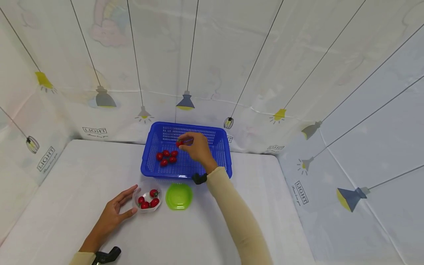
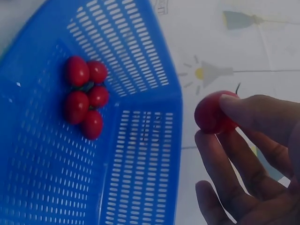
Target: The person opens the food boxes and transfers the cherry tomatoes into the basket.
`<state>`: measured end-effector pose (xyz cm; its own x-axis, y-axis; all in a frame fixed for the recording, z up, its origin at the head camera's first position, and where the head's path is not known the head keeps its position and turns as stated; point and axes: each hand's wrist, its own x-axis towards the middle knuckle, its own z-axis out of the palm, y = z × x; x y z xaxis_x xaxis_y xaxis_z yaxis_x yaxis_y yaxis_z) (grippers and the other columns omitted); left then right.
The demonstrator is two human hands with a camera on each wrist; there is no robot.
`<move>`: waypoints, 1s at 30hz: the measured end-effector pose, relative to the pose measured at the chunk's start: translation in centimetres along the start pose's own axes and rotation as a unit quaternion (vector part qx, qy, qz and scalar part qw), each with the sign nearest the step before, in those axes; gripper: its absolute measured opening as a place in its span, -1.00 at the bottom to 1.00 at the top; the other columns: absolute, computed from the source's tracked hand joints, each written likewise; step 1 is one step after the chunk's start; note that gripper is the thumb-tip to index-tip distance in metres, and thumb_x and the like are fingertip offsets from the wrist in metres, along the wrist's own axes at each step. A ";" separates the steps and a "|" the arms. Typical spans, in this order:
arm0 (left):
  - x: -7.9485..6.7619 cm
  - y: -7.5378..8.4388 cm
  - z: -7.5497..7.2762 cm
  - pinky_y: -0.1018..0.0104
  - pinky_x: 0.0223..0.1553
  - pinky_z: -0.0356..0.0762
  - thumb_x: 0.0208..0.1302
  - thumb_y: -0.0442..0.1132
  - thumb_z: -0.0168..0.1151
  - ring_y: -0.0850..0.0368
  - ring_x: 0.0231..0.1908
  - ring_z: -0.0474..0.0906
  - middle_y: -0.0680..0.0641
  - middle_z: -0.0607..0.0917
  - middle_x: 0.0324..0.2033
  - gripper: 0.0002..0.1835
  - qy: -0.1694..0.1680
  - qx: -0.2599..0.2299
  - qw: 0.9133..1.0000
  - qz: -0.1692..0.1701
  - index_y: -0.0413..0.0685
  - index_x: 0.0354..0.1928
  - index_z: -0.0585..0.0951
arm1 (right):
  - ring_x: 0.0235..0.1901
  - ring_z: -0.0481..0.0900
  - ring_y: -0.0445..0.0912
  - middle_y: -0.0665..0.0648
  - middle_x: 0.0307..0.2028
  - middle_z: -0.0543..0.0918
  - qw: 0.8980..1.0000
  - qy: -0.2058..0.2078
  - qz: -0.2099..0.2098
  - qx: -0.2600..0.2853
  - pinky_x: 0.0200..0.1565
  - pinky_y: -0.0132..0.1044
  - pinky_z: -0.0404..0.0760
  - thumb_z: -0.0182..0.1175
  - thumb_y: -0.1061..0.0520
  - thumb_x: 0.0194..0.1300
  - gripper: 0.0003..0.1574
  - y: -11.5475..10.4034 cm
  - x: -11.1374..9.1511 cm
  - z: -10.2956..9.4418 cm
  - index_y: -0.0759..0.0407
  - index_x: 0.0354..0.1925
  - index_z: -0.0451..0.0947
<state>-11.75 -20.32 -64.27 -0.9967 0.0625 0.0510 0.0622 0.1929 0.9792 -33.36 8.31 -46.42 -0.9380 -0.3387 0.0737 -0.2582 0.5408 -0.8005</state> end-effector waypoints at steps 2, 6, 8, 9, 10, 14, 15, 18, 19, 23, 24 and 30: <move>0.0 0.0 0.0 0.21 0.67 0.05 0.39 -0.27 0.45 0.57 0.44 0.32 -0.01 0.43 0.57 -0.21 0.000 -0.003 1.000 0.001 0.12 0.60 0.36 | -0.03 0.78 -0.06 -0.03 0.02 0.78 1.000 -0.020 0.001 -0.008 0.07 -0.10 0.80 0.48 0.20 0.35 -0.70 0.2 0.5 0.0 -0.07 0.02 0.78; 0.0 -0.1 -0.1 0.00 0.67 0.02 0.39 -0.27 0.45 0.59 0.44 0.31 -0.01 0.42 0.58 -0.21 0.001 -0.005 1.000 0.001 0.13 0.60 0.36 | -0.02 0.77 -0.02 0.00 -0.01 0.79 0.998 -0.054 0.003 -0.024 0.06 -0.11 0.80 0.48 0.21 0.35 -0.72 0.7 1.6 0.1 -0.04 0.00 0.79; 0.1 -0.2 -0.1 0.36 0.64 0.05 0.39 -0.28 0.45 0.59 0.44 0.32 -0.04 0.42 0.58 -0.21 0.000 -0.008 1.000 0.006 0.11 0.60 0.36 | -0.01 0.77 0.01 0.02 -0.02 0.80 0.997 -0.071 0.006 -0.033 0.08 -0.10 0.79 0.47 0.22 0.35 -0.72 0.9 2.1 0.1 -0.02 0.00 0.79; 0.1 -0.3 -0.1 0.54 0.58 0.05 0.39 -0.29 0.45 0.59 0.44 0.32 -0.04 0.42 0.58 -0.21 -0.001 -0.009 1.000 0.007 0.10 0.60 0.36 | -0.01 0.76 0.02 0.03 -0.02 0.80 0.996 -0.078 0.006 -0.038 0.09 -0.09 0.78 0.47 0.22 0.35 -0.72 1.0 2.4 0.1 -0.01 0.00 0.79; 0.2 -0.3 -0.1 0.70 0.49 0.03 0.39 -0.29 0.45 0.60 0.44 0.32 -0.04 0.42 0.58 -0.21 -0.001 -0.010 1.000 0.009 0.10 0.60 0.36 | -0.01 0.76 0.01 0.03 -0.03 0.81 0.995 -0.085 0.007 -0.045 0.10 -0.08 0.78 0.48 0.22 0.35 -0.72 1.2 2.6 0.2 0.00 0.01 0.79; 0.2 -0.4 -0.1 0.86 0.35 -0.01 0.39 -0.30 0.45 0.60 0.44 0.32 -0.07 0.42 0.58 -0.21 -0.001 -0.018 1.000 0.016 0.08 0.60 0.36 | -0.04 0.77 -0.02 0.03 -0.03 0.82 0.992 -0.111 0.008 -0.061 0.13 -0.05 0.75 0.49 0.22 0.33 -0.69 1.7 3.7 0.3 0.04 0.04 0.80; 0.2 -0.4 -0.1 0.85 0.35 -0.01 0.38 -0.30 0.45 0.59 0.44 0.32 -0.07 0.42 0.58 -0.21 -0.001 -0.019 1.000 0.017 0.08 0.60 0.36 | -0.05 0.76 -0.03 0.03 -0.04 0.83 0.991 -0.117 0.008 -0.063 0.12 -0.04 0.75 0.49 0.22 0.32 -0.68 1.8 4.0 0.3 0.04 0.04 0.80; 0.1 -0.3 -0.1 0.84 0.37 0.00 0.38 -0.31 0.45 0.59 0.44 0.32 -0.10 0.42 0.58 -0.21 0.000 -0.022 1.000 0.019 0.06 0.59 0.36 | -0.03 0.76 -0.03 0.03 -0.03 0.83 0.988 -0.140 0.011 -0.066 0.17 -0.01 0.73 0.49 0.22 0.32 -0.68 2.2 4.7 0.4 0.05 0.04 0.81; 0.1 -0.3 -0.1 0.84 0.37 0.00 0.38 -0.31 0.45 0.60 0.44 0.31 -0.10 0.42 0.57 -0.21 0.000 -0.022 1.000 0.017 0.06 0.59 0.36 | 0.00 0.76 -0.01 0.03 -0.03 0.83 0.987 -0.147 0.012 -0.066 0.19 0.01 0.72 0.50 0.23 0.32 -0.69 2.3 4.9 0.4 0.05 0.03 0.81; 0.1 -0.2 0.0 0.84 0.37 0.01 0.39 -0.30 0.45 0.61 0.44 0.31 -0.10 0.42 0.57 -0.22 0.001 -0.021 1.000 0.010 0.08 0.59 0.37 | 0.20 0.69 0.11 0.05 0.01 0.82 0.980 -0.181 0.019 -0.075 0.32 0.07 0.64 0.47 0.25 0.33 -0.70 3.4 6.0 0.5 0.04 0.02 0.82; 0.1 -0.1 0.0 0.83 0.37 0.01 0.39 -0.30 0.44 0.60 0.44 0.31 -0.10 0.42 0.58 -0.22 0.000 -0.023 1.000 0.009 0.07 0.60 0.37 | 0.24 0.66 0.14 0.06 0.02 0.82 0.979 -0.189 0.023 -0.078 0.35 0.09 0.62 0.47 0.25 0.34 -0.71 3.7 6.2 0.5 0.04 0.02 0.82; 0.0 -0.1 0.0 0.85 0.36 0.00 0.39 -0.30 0.44 0.60 0.44 0.31 -0.10 0.41 0.58 -0.21 -0.002 -0.030 1.000 0.004 0.02 0.60 0.36 | 0.24 0.67 0.09 0.07 0.03 0.83 0.967 -0.228 0.057 -0.095 0.45 0.14 0.51 0.46 0.26 0.34 -0.70 5.5 7.4 0.8 0.07 0.03 0.82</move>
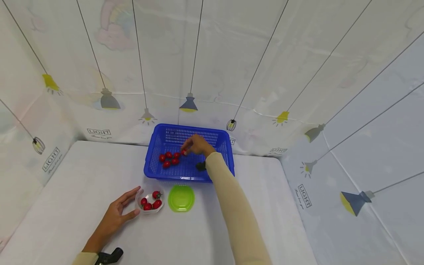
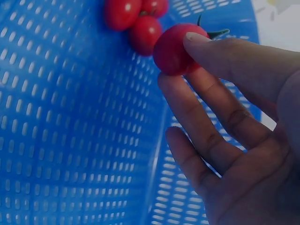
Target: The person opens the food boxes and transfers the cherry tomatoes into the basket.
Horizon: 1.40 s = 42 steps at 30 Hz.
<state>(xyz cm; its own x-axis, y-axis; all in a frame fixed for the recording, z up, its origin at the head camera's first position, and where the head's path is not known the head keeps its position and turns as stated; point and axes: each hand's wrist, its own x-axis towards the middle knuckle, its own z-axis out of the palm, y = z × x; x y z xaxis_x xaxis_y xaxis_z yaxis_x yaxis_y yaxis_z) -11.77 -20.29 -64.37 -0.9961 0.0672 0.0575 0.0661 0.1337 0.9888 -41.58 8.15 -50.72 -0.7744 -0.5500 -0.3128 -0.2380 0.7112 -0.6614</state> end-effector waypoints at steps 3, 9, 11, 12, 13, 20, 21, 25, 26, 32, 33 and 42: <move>0.0 -0.1 0.0 0.84 0.36 0.01 0.39 -0.31 0.44 0.60 0.44 0.32 -0.10 0.42 0.58 -0.22 0.001 0.003 1.000 0.004 0.04 0.59 0.37 | 0.17 0.71 0.05 0.07 0.01 0.85 1.000 -0.011 0.004 0.000 0.44 0.13 0.53 0.46 0.28 0.33 -0.68 0.7 0.5 0.1 0.10 0.04 0.82; 0.0 -0.1 0.0 0.85 0.35 0.01 0.39 -0.30 0.44 0.65 0.44 0.29 -0.02 0.44 0.57 -0.23 0.003 0.014 1.000 0.006 0.14 0.59 0.39 | 0.10 0.76 0.05 0.13 0.01 0.85 1.000 -0.020 -0.002 0.004 0.43 0.12 0.55 0.44 0.31 0.34 -0.67 1.3 0.8 0.4 0.19 0.07 0.80; 0.0 -0.2 0.0 0.84 0.36 0.01 0.39 -0.30 0.44 0.64 0.44 0.29 -0.02 0.44 0.57 -0.23 0.003 0.015 1.000 0.009 0.14 0.58 0.39 | 0.08 0.77 0.05 0.15 0.01 0.85 1.000 -0.020 -0.003 0.004 0.42 0.11 0.56 0.43 0.31 0.36 -0.67 1.4 0.9 0.5 0.21 0.08 0.79; 0.0 -0.2 0.0 0.84 0.36 0.02 0.39 -0.31 0.44 0.63 0.44 0.29 -0.02 0.44 0.57 -0.23 0.004 0.015 1.000 0.010 0.13 0.58 0.39 | 0.07 0.78 0.04 0.16 0.01 0.85 1.000 -0.020 -0.004 0.004 0.42 0.10 0.56 0.42 0.31 0.36 -0.67 1.5 0.9 0.5 0.22 0.08 0.79; 0.0 -0.2 0.0 0.83 0.37 0.02 0.39 -0.31 0.44 0.63 0.44 0.29 -0.02 0.44 0.57 -0.23 0.003 0.014 1.000 0.010 0.13 0.59 0.39 | 0.05 0.78 0.04 0.16 0.00 0.86 1.000 -0.020 -0.004 0.005 0.41 0.09 0.57 0.42 0.32 0.37 -0.67 1.5 0.9 0.5 0.23 0.09 0.79; 0.0 -0.2 0.0 0.84 0.35 0.00 0.39 -0.29 0.45 0.62 0.44 0.30 -0.04 0.43 0.57 -0.22 0.002 0.010 1.000 0.003 0.13 0.59 0.38 | -0.01 0.79 0.03 0.21 -0.02 0.85 1.000 -0.014 0.000 0.016 0.33 0.03 0.65 0.39 0.34 0.37 -0.65 1.9 1.5 1.0 0.27 0.11 0.77; 0.0 -0.2 0.0 0.84 0.35 0.00 0.39 -0.29 0.45 0.62 0.44 0.30 -0.04 0.43 0.57 -0.22 0.003 0.011 1.000 0.003 0.13 0.59 0.38 | -0.01 0.79 0.04 0.22 -0.02 0.85 1.000 -0.012 0.003 0.019 0.33 0.03 0.65 0.39 0.34 0.37 -0.66 1.9 1.6 1.1 0.28 0.11 0.77; 0.1 -0.2 0.0 0.84 0.35 0.01 0.39 -0.28 0.45 0.62 0.44 0.31 -0.07 0.43 0.57 -0.23 0.004 0.013 1.000 0.004 0.08 0.59 0.38 | -0.01 0.75 0.02 0.19 -0.06 0.85 0.999 0.003 0.022 0.023 0.33 0.04 0.63 0.42 0.33 0.35 -0.66 2.2 2.2 1.6 0.24 0.08 0.78; 0.1 -0.2 0.0 0.83 0.36 0.01 0.38 -0.29 0.45 0.61 0.44 0.31 -0.07 0.43 0.57 -0.23 0.005 0.012 1.000 0.005 0.07 0.59 0.38 | -0.01 0.74 0.02 0.19 -0.07 0.84 0.999 0.006 0.027 0.023 0.33 0.05 0.62 0.43 0.32 0.34 -0.66 2.2 2.2 1.7 0.23 0.08 0.78; 0.1 -0.2 -0.1 0.82 0.38 0.03 0.37 -0.33 0.45 0.56 0.46 0.33 -0.11 0.43 0.57 -0.22 0.004 0.004 1.000 0.012 -0.01 0.59 0.37 | 0.00 0.71 0.05 0.20 -0.07 0.84 0.999 0.017 0.041 0.014 0.35 0.08 0.61 0.43 0.33 0.33 -0.66 2.0 2.2 2.0 0.25 0.07 0.79; 0.1 -0.2 -0.1 0.82 0.38 0.02 0.37 -0.33 0.45 0.56 0.46 0.32 -0.11 0.43 0.57 -0.22 0.004 0.006 1.000 0.013 -0.02 0.59 0.37 | 0.01 0.71 0.05 0.20 -0.07 0.84 0.999 0.017 0.042 0.015 0.35 0.08 0.60 0.43 0.34 0.33 -0.66 2.0 2.2 2.0 0.25 0.07 0.78; 0.1 -0.2 -0.1 0.81 0.38 0.03 0.37 -0.31 0.45 0.55 0.46 0.33 -0.11 0.43 0.57 -0.22 0.006 0.014 1.000 0.015 -0.01 0.58 0.38 | 0.03 0.71 0.04 0.16 -0.07 0.84 0.997 0.018 0.073 0.021 0.40 0.09 0.57 0.42 0.33 0.35 -0.67 2.1 2.8 2.4 0.21 0.07 0.79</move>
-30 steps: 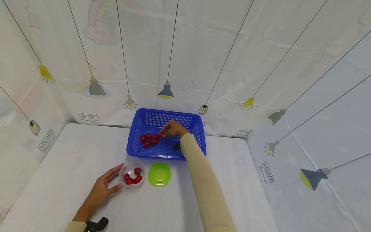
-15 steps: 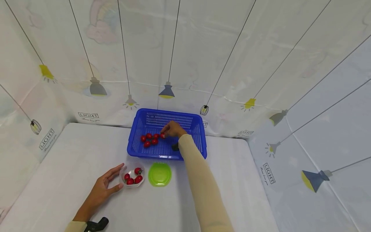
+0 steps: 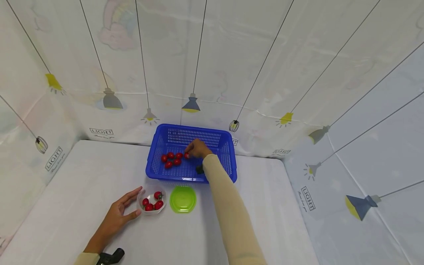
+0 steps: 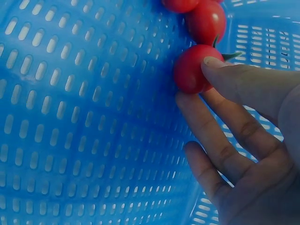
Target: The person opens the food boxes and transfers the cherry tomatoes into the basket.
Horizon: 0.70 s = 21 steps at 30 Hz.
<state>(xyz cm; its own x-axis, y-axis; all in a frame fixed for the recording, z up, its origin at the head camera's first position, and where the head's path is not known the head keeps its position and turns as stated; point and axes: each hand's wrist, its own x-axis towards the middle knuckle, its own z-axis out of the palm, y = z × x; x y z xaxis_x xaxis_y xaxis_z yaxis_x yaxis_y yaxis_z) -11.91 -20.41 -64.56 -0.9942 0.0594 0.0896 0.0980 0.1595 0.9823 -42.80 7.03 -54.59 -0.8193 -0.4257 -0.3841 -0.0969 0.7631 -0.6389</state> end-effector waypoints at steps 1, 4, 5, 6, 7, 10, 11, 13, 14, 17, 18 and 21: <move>0.0 0.0 0.0 0.81 0.38 0.04 0.37 -0.32 0.45 0.53 0.46 0.34 -0.11 0.43 0.57 -0.22 0.000 -0.002 1.000 0.000 0.00 0.58 0.38 | 0.03 0.70 0.04 0.15 -0.07 0.84 1.000 0.000 0.004 -0.002 0.39 0.08 0.58 0.42 0.33 0.35 -0.68 0.0 0.1 0.0 0.20 0.07 0.80; 0.0 -0.1 0.0 0.81 0.39 0.03 0.37 -0.32 0.46 0.48 0.47 0.35 -0.13 0.42 0.57 -0.22 -0.001 -0.005 1.000 0.002 0.02 0.58 0.38 | 0.02 0.69 0.03 0.13 -0.09 0.82 1.000 0.004 0.009 -0.010 0.36 0.05 0.61 0.42 0.32 0.35 -0.68 0.1 0.2 0.1 0.17 0.05 0.80; 0.0 -0.1 0.0 0.81 0.39 0.03 0.37 -0.33 0.46 0.47 0.48 0.36 -0.13 0.42 0.57 -0.22 -0.002 -0.007 1.000 0.003 0.02 0.58 0.38 | 0.01 0.69 0.03 0.13 -0.09 0.82 1.000 0.006 0.008 -0.011 0.34 0.05 0.62 0.42 0.32 0.34 -0.68 0.1 0.3 0.2 0.18 0.05 0.80; 0.0 -0.1 0.0 0.81 0.39 0.03 0.36 -0.33 0.45 0.46 0.48 0.36 -0.14 0.42 0.57 -0.22 -0.002 -0.009 1.000 0.004 0.01 0.58 0.38 | 0.00 0.68 0.03 0.13 -0.10 0.82 1.000 0.008 0.007 -0.013 0.33 0.04 0.63 0.43 0.32 0.33 -0.68 0.1 0.3 0.2 0.18 0.05 0.80; 0.0 -0.1 0.0 0.80 0.39 0.03 0.36 -0.34 0.45 0.45 0.48 0.36 -0.15 0.42 0.57 -0.22 -0.002 -0.011 1.000 0.006 -0.01 0.58 0.38 | 0.00 0.68 0.03 0.13 -0.10 0.82 1.000 0.010 0.006 -0.015 0.31 0.03 0.63 0.43 0.32 0.33 -0.68 0.1 0.3 0.3 0.18 0.04 0.80; -0.1 -0.1 0.0 0.80 0.40 0.03 0.36 -0.37 0.45 0.43 0.48 0.36 -0.21 0.42 0.56 -0.22 -0.004 -0.012 1.000 0.016 -0.04 0.58 0.38 | -0.01 0.69 0.01 0.13 -0.09 0.81 1.000 0.016 0.001 -0.023 0.27 0.00 0.65 0.44 0.32 0.33 -0.69 0.1 0.3 0.5 0.18 0.03 0.80; -0.1 0.0 0.0 0.79 0.40 0.03 0.36 -0.37 0.44 0.42 0.48 0.37 -0.23 0.42 0.56 -0.22 -0.005 -0.010 1.000 0.020 -0.06 0.58 0.38 | -0.01 0.69 0.01 0.14 -0.09 0.81 1.000 0.019 0.000 -0.024 0.26 -0.02 0.66 0.44 0.31 0.33 -0.70 0.1 0.3 0.5 0.18 0.03 0.80; -0.1 0.1 0.0 0.79 0.40 0.03 0.36 -0.38 0.44 0.40 0.49 0.37 -0.27 0.41 0.55 -0.22 -0.006 -0.009 1.000 0.026 -0.09 0.58 0.37 | -0.01 0.70 0.01 0.14 -0.07 0.81 0.999 0.023 -0.001 -0.029 0.25 -0.03 0.67 0.44 0.31 0.33 -0.69 0.1 0.2 0.7 0.18 0.04 0.80; -0.2 0.1 0.0 0.79 0.40 0.03 0.36 -0.38 0.43 0.38 0.49 0.38 -0.27 0.41 0.55 -0.23 -0.006 -0.008 1.000 0.028 -0.10 0.58 0.37 | 0.00 0.70 0.02 0.15 -0.07 0.81 0.999 0.025 -0.002 -0.030 0.24 -0.04 0.67 0.44 0.31 0.33 -0.69 0.0 0.2 0.7 0.19 0.04 0.80; -0.2 0.2 0.0 0.79 0.40 0.03 0.37 -0.37 0.43 0.30 0.51 0.39 -0.27 0.42 0.55 -0.23 -0.005 -0.004 1.000 0.026 -0.11 0.58 0.37 | 0.01 0.71 0.03 0.17 -0.05 0.80 0.999 0.032 -0.003 -0.030 0.24 -0.03 0.67 0.44 0.31 0.33 -0.67 -0.1 0.0 0.9 0.20 0.06 0.79; -0.2 0.2 0.0 0.79 0.40 0.03 0.37 -0.36 0.44 0.28 0.51 0.39 -0.26 0.42 0.55 -0.23 -0.004 -0.005 1.000 0.022 -0.10 0.58 0.37 | 0.02 0.71 0.04 0.17 -0.04 0.80 0.999 0.034 -0.003 -0.030 0.24 -0.03 0.67 0.44 0.31 0.33 -0.67 -0.1 0.0 0.9 0.20 0.07 0.78; -0.1 0.3 0.0 0.79 0.40 0.03 0.37 -0.34 0.44 0.24 0.52 0.38 -0.23 0.42 0.56 -0.23 -0.004 -0.006 1.000 0.012 -0.08 0.58 0.37 | 0.03 0.71 0.05 0.18 -0.03 0.81 0.999 0.037 -0.001 -0.029 0.25 -0.02 0.67 0.44 0.30 0.33 -0.65 -0.2 0.0 0.9 0.20 0.09 0.78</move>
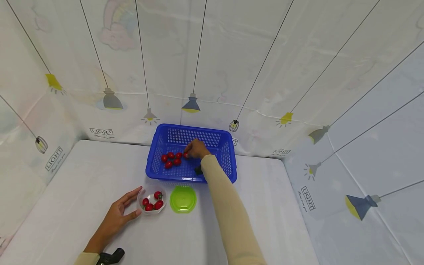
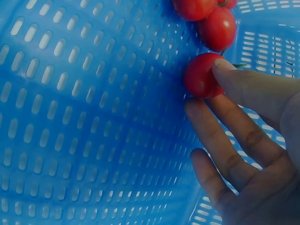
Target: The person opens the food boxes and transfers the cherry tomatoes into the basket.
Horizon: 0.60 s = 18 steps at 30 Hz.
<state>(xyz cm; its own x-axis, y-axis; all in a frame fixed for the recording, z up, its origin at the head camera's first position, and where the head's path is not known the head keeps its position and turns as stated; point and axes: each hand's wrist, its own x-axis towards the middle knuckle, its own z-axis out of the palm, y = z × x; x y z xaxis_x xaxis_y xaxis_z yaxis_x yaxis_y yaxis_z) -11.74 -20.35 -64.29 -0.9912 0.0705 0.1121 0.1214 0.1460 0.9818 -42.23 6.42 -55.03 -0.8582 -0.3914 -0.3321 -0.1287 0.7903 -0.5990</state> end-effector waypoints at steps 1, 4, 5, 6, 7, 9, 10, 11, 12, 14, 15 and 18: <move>0.0 0.0 0.0 0.79 0.40 0.03 0.37 -0.34 0.45 0.25 0.52 0.38 -0.21 0.42 0.56 -0.22 0.000 -0.002 1.000 -0.004 -0.08 0.58 0.37 | 0.03 0.71 0.05 0.18 -0.03 0.81 1.000 0.000 0.001 0.000 0.25 -0.02 0.67 0.44 0.29 0.33 -0.64 0.0 0.0 0.0 0.19 0.09 0.78; 0.0 0.0 0.0 0.80 0.39 0.02 0.37 -0.33 0.45 0.33 0.51 0.37 -0.18 0.42 0.57 -0.22 0.000 -0.005 1.000 -0.011 -0.06 0.59 0.36 | 0.05 0.72 0.03 0.17 -0.01 0.81 1.000 0.001 0.007 0.002 0.27 -0.02 0.66 0.45 0.28 0.33 -0.64 -0.1 0.0 0.0 0.18 0.10 0.77; 0.0 0.0 0.0 0.81 0.39 0.02 0.37 -0.33 0.45 0.37 0.50 0.37 -0.16 0.42 0.57 -0.22 0.000 -0.007 1.000 -0.014 -0.05 0.59 0.36 | 0.06 0.72 0.03 0.16 -0.01 0.81 1.000 0.001 0.008 0.002 0.28 -0.03 0.66 0.46 0.27 0.33 -0.63 -0.1 0.0 0.0 0.17 0.10 0.77; 0.0 0.0 0.0 0.81 0.38 0.02 0.37 -0.33 0.45 0.40 0.49 0.36 -0.16 0.41 0.57 -0.21 0.000 -0.007 1.000 -0.014 -0.05 0.59 0.36 | 0.07 0.72 0.04 0.16 0.00 0.81 1.000 0.001 0.009 0.003 0.29 -0.02 0.66 0.45 0.27 0.33 -0.63 -0.2 0.0 -0.1 0.17 0.10 0.77; 0.0 0.0 0.0 0.81 0.38 0.02 0.37 -0.34 0.44 0.44 0.49 0.36 -0.16 0.41 0.57 -0.21 0.000 -0.006 1.000 -0.012 -0.05 0.59 0.36 | 0.07 0.72 0.04 0.17 0.01 0.81 1.000 0.000 0.011 0.005 0.30 -0.02 0.65 0.45 0.27 0.33 -0.63 -0.2 -0.1 -0.1 0.17 0.11 0.77; 0.1 -0.1 0.0 0.82 0.38 0.02 0.37 -0.34 0.44 0.49 0.47 0.35 -0.16 0.42 0.57 -0.21 0.000 -0.007 1.000 -0.012 -0.05 0.59 0.36 | 0.08 0.71 0.06 0.18 0.02 0.80 1.000 0.000 0.010 0.006 0.30 0.00 0.65 0.44 0.27 0.35 -0.62 -0.2 -0.3 -0.3 0.18 0.13 0.76; 0.1 -0.1 0.0 0.82 0.38 0.02 0.37 -0.34 0.44 0.51 0.46 0.34 -0.16 0.42 0.57 -0.21 0.000 -0.008 1.000 -0.012 -0.05 0.59 0.36 | 0.09 0.71 0.06 0.18 0.02 0.80 1.000 -0.001 0.010 0.007 0.30 0.00 0.65 0.44 0.27 0.35 -0.61 -0.3 -0.4 -0.3 0.18 0.14 0.75; 0.1 -0.1 0.0 0.82 0.38 0.02 0.37 -0.34 0.44 0.52 0.46 0.34 -0.16 0.42 0.57 -0.22 0.000 -0.008 1.000 -0.012 -0.05 0.59 0.36 | 0.10 0.71 0.07 0.18 0.02 0.80 1.000 -0.002 0.009 0.007 0.31 0.00 0.65 0.43 0.27 0.36 -0.61 -0.3 -0.5 -0.4 0.18 0.15 0.75; 0.1 -0.2 0.0 0.82 0.38 0.02 0.38 -0.33 0.44 0.54 0.45 0.34 -0.15 0.42 0.57 -0.22 0.000 -0.007 1.000 -0.012 -0.04 0.59 0.36 | 0.10 0.71 0.07 0.18 0.03 0.80 1.000 -0.002 0.007 0.008 0.31 0.00 0.65 0.43 0.27 0.36 -0.60 -0.3 -0.6 -0.5 0.18 0.15 0.74; 0.1 -0.2 0.0 0.82 0.37 0.02 0.38 -0.33 0.44 0.56 0.45 0.33 -0.14 0.43 0.57 -0.22 0.001 -0.005 1.000 -0.013 -0.02 0.59 0.37 | 0.10 0.71 0.07 0.19 0.03 0.81 1.000 -0.002 0.001 0.007 0.30 -0.01 0.66 0.42 0.28 0.37 -0.61 -0.3 -0.8 -0.6 0.19 0.15 0.74; 0.1 -0.2 0.0 0.82 0.37 0.02 0.38 -0.33 0.44 0.57 0.44 0.33 -0.13 0.43 0.56 -0.22 0.001 -0.003 1.000 -0.014 0.01 0.59 0.37 | 0.11 0.72 0.07 0.19 0.03 0.81 1.000 -0.002 -0.002 0.008 0.30 -0.01 0.66 0.42 0.28 0.37 -0.61 -0.4 -0.9 -0.6 0.19 0.15 0.74; 0.1 -0.2 0.0 0.83 0.37 0.01 0.38 -0.33 0.44 0.59 0.44 0.32 -0.11 0.43 0.57 -0.22 0.001 0.000 1.000 -0.014 0.02 0.59 0.37 | 0.10 0.72 0.08 0.21 0.04 0.80 1.000 0.001 -0.008 0.008 0.28 -0.01 0.67 0.41 0.31 0.37 -0.61 -0.2 -0.8 -0.5 0.21 0.15 0.75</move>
<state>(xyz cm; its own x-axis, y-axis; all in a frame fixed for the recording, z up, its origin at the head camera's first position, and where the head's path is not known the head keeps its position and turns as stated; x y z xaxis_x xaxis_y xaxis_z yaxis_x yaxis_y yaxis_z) -11.83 -20.33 -64.53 -0.9944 0.0638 0.0841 0.0927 0.1471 0.9848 -41.77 6.83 -54.31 -0.8569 -0.4029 -0.3216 -0.1338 0.7763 -0.6160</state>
